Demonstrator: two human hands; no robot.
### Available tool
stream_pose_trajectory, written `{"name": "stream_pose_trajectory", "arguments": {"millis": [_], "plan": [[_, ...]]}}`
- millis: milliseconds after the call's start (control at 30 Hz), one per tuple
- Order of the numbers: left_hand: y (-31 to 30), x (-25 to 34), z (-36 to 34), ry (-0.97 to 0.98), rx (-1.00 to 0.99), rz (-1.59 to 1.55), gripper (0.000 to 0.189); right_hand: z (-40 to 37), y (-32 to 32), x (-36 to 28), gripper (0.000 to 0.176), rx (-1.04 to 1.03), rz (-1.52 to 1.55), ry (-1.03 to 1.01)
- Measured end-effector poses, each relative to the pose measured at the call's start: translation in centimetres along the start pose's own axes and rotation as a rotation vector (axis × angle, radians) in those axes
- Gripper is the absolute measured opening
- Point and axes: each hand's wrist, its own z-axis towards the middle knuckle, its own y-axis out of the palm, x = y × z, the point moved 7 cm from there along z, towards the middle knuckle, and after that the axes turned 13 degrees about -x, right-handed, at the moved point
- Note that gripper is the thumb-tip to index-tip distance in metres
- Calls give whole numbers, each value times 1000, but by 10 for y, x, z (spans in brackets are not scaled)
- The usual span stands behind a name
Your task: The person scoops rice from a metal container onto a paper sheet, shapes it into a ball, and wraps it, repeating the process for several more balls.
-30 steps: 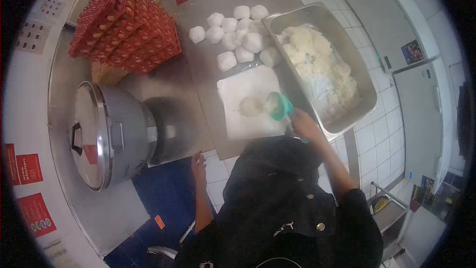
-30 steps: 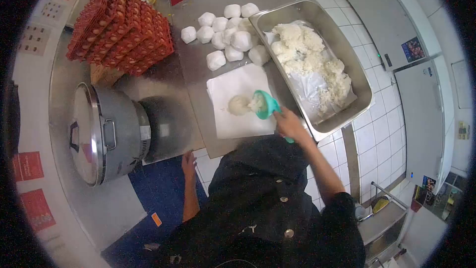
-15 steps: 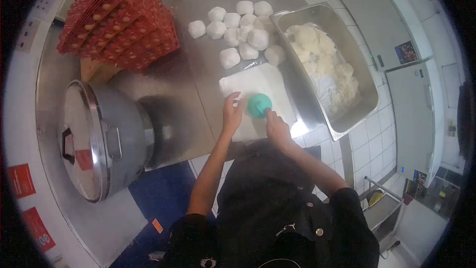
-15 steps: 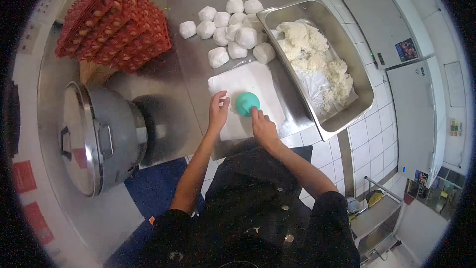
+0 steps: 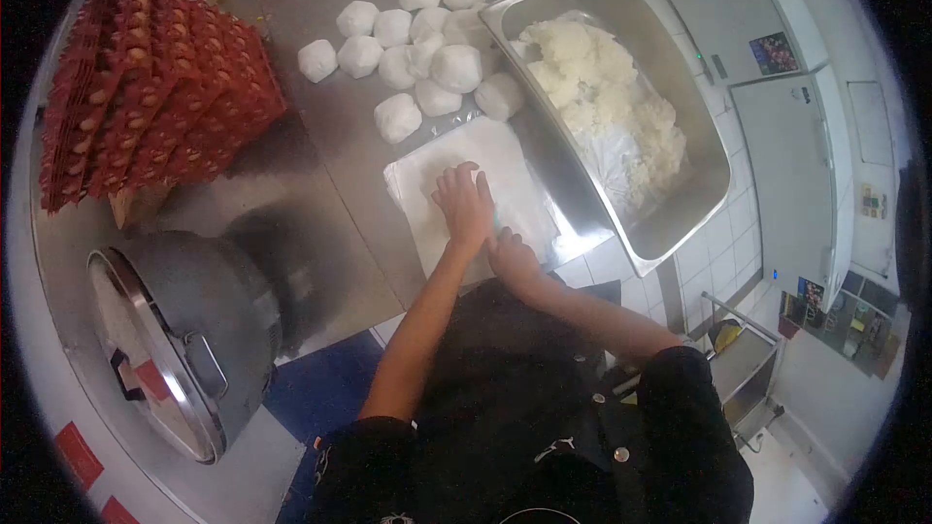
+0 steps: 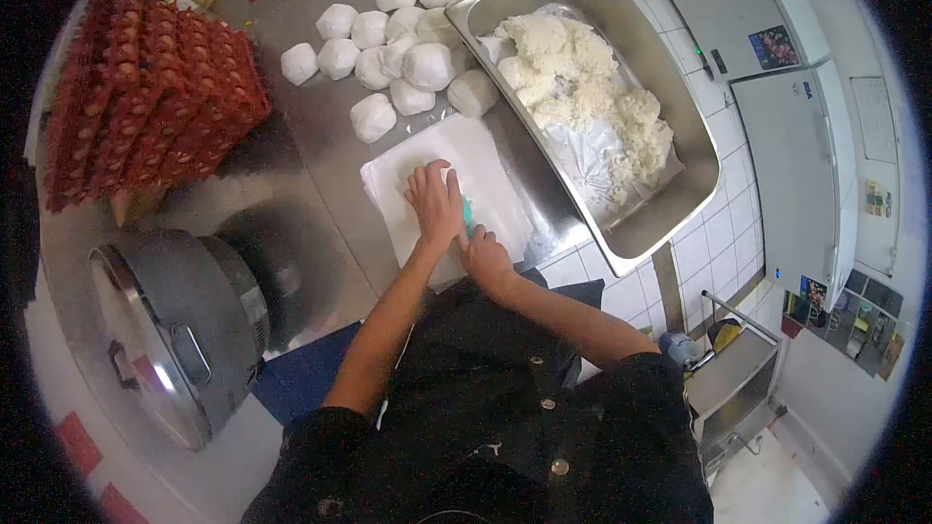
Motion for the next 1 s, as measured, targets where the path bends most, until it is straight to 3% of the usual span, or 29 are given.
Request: {"name": "stream_pose_trajectory", "arguments": {"millis": [100, 300, 333, 467, 600, 700, 800, 933, 1000], "plan": [[4, -1, 13, -10, -2, -12, 18, 7, 5, 3, 60, -37, 89, 0], [17, -7, 23, -32, -69, -6, 17, 11, 8, 2, 43, -148, 93, -25], [17, -10, 22, -31, -62, 0, 17, 9, -12, 0, 20, -95, 25, -25], [11, -4, 20, -38, -31, -41, 16, 10, -10, 1, 22, -69, 62, -5], [9, -2, 18, -4, 9, -23, 19, 3, -28, 5, 31, -100, 285, 6], [-6, -12, 10, 193, 101, -429, 24, 3, -49, 17, 36, -9, 516, -60], [-48, -48, -35, 51, 339, -722, 25, -22, -69, 25, 33, 160, 622, -122], [-66, -109, -106, -3, 53, -254, 25, -41, -84, 37, 30, 146, 796, -78], [-66, -111, -138, 79, -54, -120, 31, -49, -79, 46, 28, 161, 845, -91]]}}
